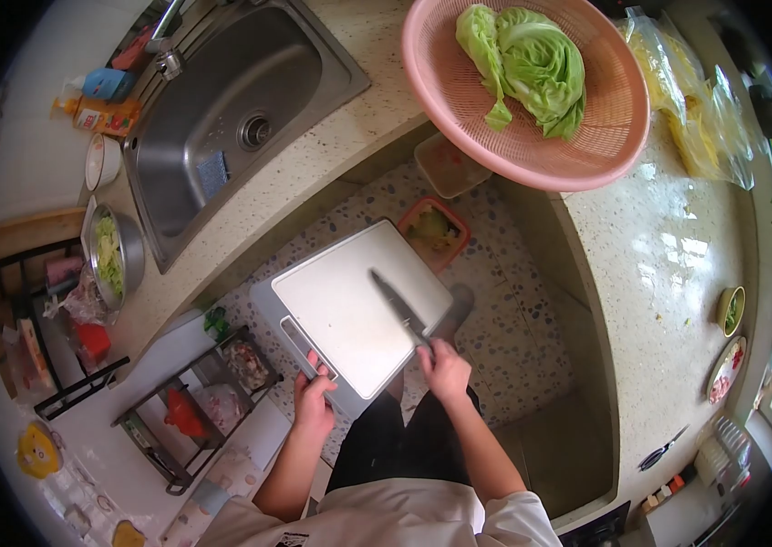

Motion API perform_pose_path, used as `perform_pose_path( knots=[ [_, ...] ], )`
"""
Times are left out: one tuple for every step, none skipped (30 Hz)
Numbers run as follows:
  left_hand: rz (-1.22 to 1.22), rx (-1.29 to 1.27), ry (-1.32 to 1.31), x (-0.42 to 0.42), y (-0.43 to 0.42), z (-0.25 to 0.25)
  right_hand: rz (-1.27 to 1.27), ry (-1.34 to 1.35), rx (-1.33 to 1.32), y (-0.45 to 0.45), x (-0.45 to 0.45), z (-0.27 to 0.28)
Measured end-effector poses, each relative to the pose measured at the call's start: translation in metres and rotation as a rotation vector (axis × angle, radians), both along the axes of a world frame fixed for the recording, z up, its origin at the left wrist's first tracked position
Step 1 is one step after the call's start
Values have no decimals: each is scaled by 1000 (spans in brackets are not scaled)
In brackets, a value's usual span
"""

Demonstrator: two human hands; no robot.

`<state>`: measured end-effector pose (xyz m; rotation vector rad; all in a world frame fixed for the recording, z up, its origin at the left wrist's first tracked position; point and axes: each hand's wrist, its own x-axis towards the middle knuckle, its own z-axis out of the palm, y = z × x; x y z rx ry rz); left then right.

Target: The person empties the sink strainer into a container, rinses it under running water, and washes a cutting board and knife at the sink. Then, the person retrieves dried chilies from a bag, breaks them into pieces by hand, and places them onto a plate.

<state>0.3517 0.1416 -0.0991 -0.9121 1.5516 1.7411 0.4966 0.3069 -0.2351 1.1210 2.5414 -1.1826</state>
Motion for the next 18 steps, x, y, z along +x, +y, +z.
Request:
perform_pose_path(
  knots=[
    [4,11,-1,3,-4,-3,-29,-95,34,6,1,-14],
    [9,20,-3,5,-5,-2,-58,-191,68,14,0,-23],
    [3,18,-12,7,-6,0,-111,-243,108,20,0,-30],
    [-2,17,-19,8,-4,4,-133,-268,130,26,4,-30],
    [-7,19,-20,7,-3,7,-156,-288,156,33,6,-29],
    [-14,4,-19,9,-6,6,-176,-310,179,38,10,-27],
    [-19,-12,-17,14,-13,4,-207,-200,189,41,15,-20],
    [-25,-26,-12,15,-16,9,-234,-201,116,46,22,-12],
    [-22,-25,-13,16,-21,17,-259,-196,44,51,28,-1],
    [-17,-24,-11,13,-24,33,-282,-188,-28,54,33,12],
    [-11,-22,-7,11,-30,46,-261,-169,-40,57,38,25],
    [7,-7,1,10,-40,57,-237,-148,-52,60,44,40],
    [26,8,11,9,-52,69,-211,-125,-63,62,46,58],
    [47,24,24,8,-65,81,-182,-84,-50,64,47,75],
    [62,33,39,8,-77,94,-153,-42,-39,65,48,92],
    [76,43,56,7,-90,106,-125,1,-26,67,46,109],
    [89,55,76,5,-103,117,-117,69,-11,68,40,125],
    [108,77,95,4,-117,128,-107,132,0,68,36,141]
  ],
)
